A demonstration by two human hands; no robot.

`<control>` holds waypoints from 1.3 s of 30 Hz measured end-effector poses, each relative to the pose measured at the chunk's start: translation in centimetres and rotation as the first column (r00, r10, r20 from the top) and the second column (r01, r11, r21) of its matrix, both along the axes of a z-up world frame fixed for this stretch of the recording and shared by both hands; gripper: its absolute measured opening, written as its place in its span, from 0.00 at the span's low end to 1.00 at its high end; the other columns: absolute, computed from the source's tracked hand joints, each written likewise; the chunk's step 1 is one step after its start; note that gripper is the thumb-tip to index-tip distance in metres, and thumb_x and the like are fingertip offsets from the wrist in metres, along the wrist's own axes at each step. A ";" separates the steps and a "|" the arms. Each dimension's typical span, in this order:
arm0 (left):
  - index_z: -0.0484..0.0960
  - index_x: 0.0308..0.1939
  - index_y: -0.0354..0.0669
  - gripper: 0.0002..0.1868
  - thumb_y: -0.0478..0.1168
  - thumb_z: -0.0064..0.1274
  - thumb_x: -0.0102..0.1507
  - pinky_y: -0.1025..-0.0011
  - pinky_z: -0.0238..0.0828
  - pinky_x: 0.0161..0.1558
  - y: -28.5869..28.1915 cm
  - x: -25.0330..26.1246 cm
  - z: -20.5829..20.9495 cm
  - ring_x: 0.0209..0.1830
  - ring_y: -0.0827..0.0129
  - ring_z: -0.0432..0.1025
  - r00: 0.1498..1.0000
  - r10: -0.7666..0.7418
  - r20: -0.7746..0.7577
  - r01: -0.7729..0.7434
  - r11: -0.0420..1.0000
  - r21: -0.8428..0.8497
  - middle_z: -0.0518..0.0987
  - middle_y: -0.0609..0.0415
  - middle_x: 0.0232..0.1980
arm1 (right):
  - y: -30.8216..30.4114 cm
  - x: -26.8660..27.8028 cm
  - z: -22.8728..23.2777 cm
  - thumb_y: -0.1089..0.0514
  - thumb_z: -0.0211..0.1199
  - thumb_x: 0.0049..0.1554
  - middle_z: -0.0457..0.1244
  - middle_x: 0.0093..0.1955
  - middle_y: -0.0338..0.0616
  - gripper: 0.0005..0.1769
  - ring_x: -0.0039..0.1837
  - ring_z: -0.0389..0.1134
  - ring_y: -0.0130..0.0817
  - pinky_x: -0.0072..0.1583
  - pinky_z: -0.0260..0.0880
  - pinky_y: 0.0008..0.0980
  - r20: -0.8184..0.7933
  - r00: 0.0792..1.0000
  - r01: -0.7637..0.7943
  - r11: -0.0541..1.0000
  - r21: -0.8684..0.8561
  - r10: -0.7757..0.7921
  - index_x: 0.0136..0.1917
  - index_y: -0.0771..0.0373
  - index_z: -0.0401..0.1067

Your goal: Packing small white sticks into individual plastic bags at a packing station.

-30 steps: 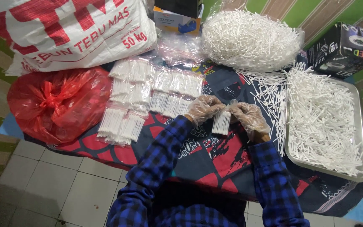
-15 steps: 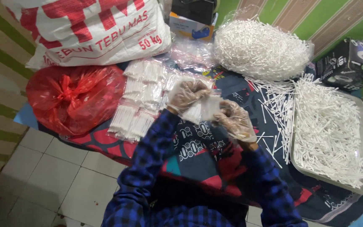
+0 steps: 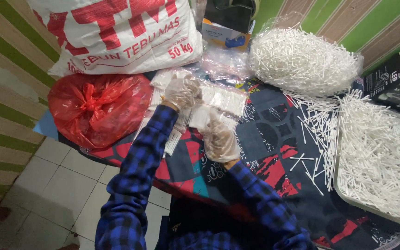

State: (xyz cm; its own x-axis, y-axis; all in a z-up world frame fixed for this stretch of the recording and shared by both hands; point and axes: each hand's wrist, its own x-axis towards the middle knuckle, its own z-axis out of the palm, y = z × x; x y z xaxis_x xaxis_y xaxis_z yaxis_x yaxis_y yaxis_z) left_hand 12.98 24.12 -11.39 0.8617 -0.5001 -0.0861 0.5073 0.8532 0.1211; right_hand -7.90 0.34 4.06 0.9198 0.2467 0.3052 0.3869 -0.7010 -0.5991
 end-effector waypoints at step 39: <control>0.67 0.69 0.86 0.26 0.70 0.22 0.71 0.43 0.28 0.78 -6.6 -6.6 15.6 0.84 0.74 0.38 0.678 -0.678 -0.285 -0.712 -0.702 -0.025 0.53 0.78 0.83 | -3.0 0.5 -4.4 0.41 0.64 0.60 0.70 0.50 0.49 0.23 0.50 0.72 0.45 0.55 0.75 0.39 0.604 0.795 0.055 0.998 0.021 -0.057 0.58 0.59 0.78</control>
